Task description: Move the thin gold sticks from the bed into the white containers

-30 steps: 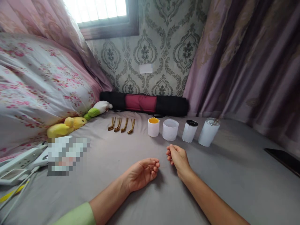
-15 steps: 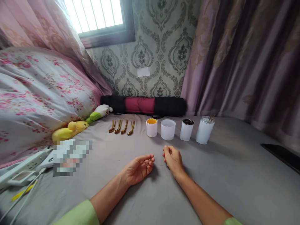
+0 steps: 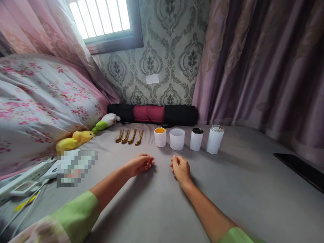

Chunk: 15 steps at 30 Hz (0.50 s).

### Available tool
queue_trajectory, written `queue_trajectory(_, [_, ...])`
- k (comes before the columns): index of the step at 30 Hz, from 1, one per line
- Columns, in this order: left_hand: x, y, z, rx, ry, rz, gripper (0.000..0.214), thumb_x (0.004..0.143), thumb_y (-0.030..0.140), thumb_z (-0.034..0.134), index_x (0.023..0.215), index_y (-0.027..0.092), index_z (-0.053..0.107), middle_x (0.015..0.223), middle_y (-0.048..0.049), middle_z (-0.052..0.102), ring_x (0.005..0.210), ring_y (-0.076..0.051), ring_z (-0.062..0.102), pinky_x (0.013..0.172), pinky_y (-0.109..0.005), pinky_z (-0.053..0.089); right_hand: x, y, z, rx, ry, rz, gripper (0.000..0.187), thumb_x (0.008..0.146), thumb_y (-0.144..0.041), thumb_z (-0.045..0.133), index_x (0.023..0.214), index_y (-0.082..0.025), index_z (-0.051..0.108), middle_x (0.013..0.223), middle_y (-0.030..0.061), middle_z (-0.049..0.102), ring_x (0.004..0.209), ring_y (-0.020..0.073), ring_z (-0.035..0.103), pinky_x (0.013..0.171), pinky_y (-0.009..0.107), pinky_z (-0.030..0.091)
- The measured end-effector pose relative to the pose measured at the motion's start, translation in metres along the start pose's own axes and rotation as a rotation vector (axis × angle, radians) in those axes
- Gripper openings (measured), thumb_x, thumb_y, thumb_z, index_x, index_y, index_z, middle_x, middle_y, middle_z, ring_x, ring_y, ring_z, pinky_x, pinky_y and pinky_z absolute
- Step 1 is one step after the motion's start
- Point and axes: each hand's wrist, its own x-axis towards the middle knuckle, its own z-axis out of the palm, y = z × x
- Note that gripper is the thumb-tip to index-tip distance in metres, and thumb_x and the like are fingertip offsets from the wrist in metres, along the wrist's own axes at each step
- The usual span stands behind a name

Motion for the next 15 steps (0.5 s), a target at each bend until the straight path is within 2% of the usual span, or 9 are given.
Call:
queue_trajectory(9, [0.036, 0.022, -0.042, 0.444, 0.32, 0.171, 0.008, 0.069, 0.017, 0.049, 0.073, 0.011, 0.052, 0.059, -0.0014, 0.056, 0.039, -0.004, 0.044, 0.037, -0.016, 0.031, 0.001, 0.001, -0.001, -0.011, -0.014, -0.004, 0.037, 0.073, -0.048, 0.039, 0.074, -0.014, 0.053, 0.057, 0.0, 0.051, 0.037, 0.0057, 0.044, 0.029, 0.015, 0.03])
queue_trajectory(15, [0.055, 0.032, -0.062, 0.713, 0.466, 0.226, 0.014, 0.065, 0.017, 0.05, 0.074, 0.01, 0.058, 0.062, -0.0051, 0.06, 0.042, -0.007, 0.049, 0.038, -0.018, 0.035, 0.002, 0.002, -0.001, -0.028, -0.021, -0.008, 0.036, 0.074, -0.047, 0.038, 0.074, -0.015, 0.053, 0.058, 0.0, 0.051, 0.037, 0.0062, 0.045, 0.028, 0.015, 0.029])
